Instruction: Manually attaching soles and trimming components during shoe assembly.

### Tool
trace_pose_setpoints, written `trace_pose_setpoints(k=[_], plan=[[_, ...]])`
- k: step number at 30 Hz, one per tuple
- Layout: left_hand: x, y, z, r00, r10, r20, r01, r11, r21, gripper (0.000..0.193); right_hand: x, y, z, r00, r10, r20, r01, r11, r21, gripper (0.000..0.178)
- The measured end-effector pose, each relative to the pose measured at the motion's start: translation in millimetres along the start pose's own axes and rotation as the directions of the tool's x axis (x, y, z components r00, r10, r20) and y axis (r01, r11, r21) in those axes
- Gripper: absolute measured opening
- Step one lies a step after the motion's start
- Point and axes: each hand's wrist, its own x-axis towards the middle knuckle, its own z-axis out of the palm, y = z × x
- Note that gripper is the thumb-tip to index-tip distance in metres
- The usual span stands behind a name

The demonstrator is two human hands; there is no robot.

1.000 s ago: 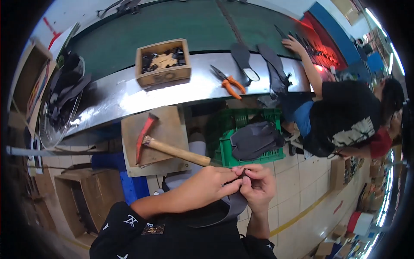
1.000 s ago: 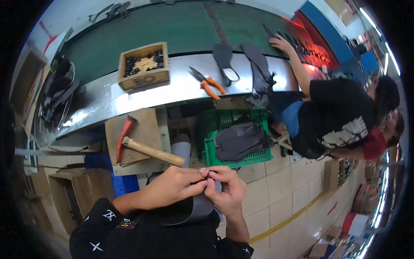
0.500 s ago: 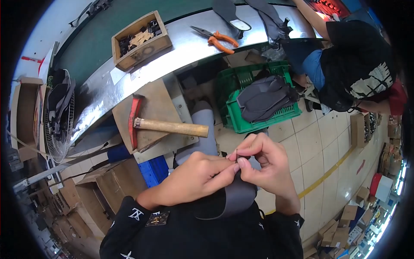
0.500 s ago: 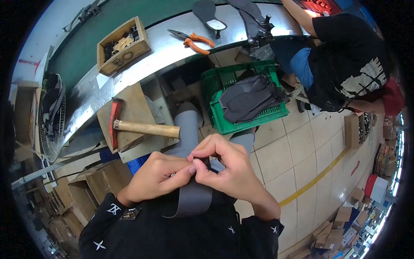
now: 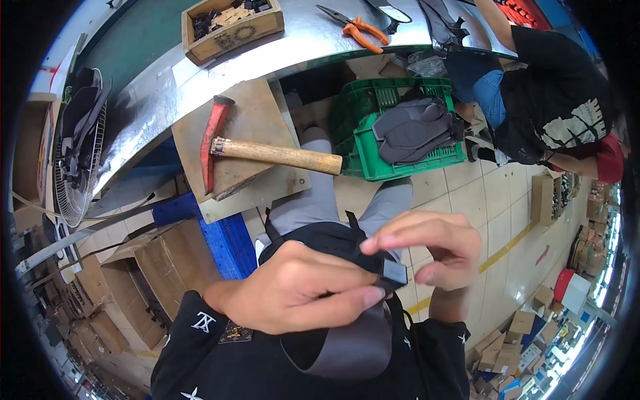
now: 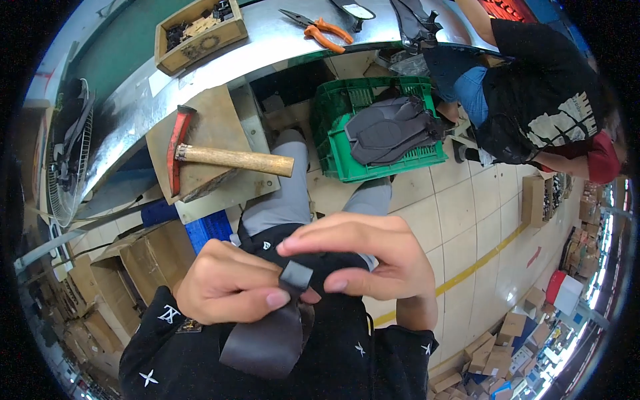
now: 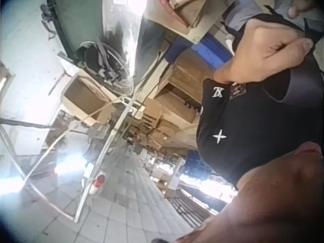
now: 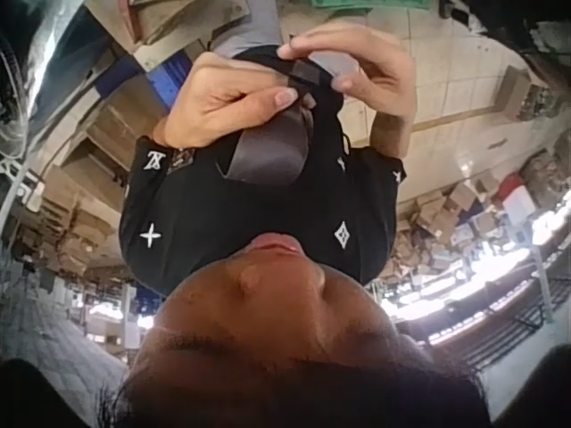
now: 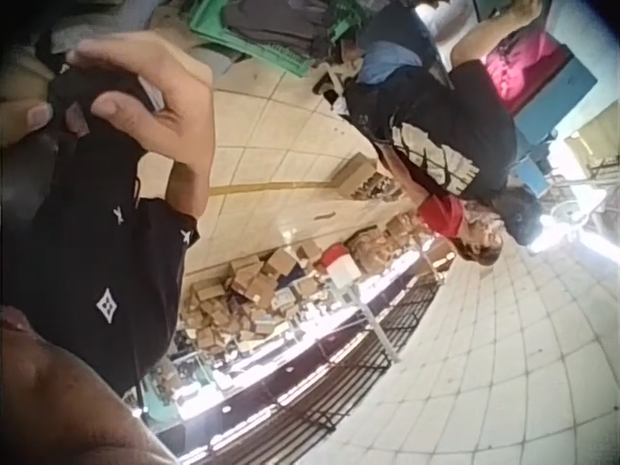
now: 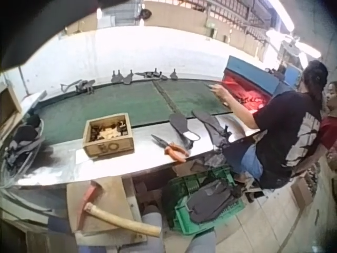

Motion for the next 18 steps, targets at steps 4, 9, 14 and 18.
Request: trace_pose_setpoints(k=[4,9,14,18], plan=[[-2.2,8.4,-1.1,0.991,0.125,0.055,-0.130,0.987,0.092,0.016,12.0,-8.2,3.9,0.975,-0.191,0.114,0.204,0.973,-0.112,0.044],[-4.1,5.6,-2.8,0.955,0.255,0.154,-0.256,0.967,-0.014,0.013,36.0,-36.4,2.3,0.889,-0.233,0.395,0.321,0.931,-0.175,0.036],[-5.9,-7.2,-4.1,0.908,0.312,0.281,-0.277,0.948,-0.158,0.016,57.0,-60.5,6.6,0.721,-0.160,0.674,0.420,0.875,-0.242,0.026],[-5.2,-19.6,-0.5,0.844,0.355,0.403,-0.255,0.925,-0.281,0.020,63.4,-66.6,18.2,0.639,-0.141,0.756,0.434,0.877,-0.204,0.026]])
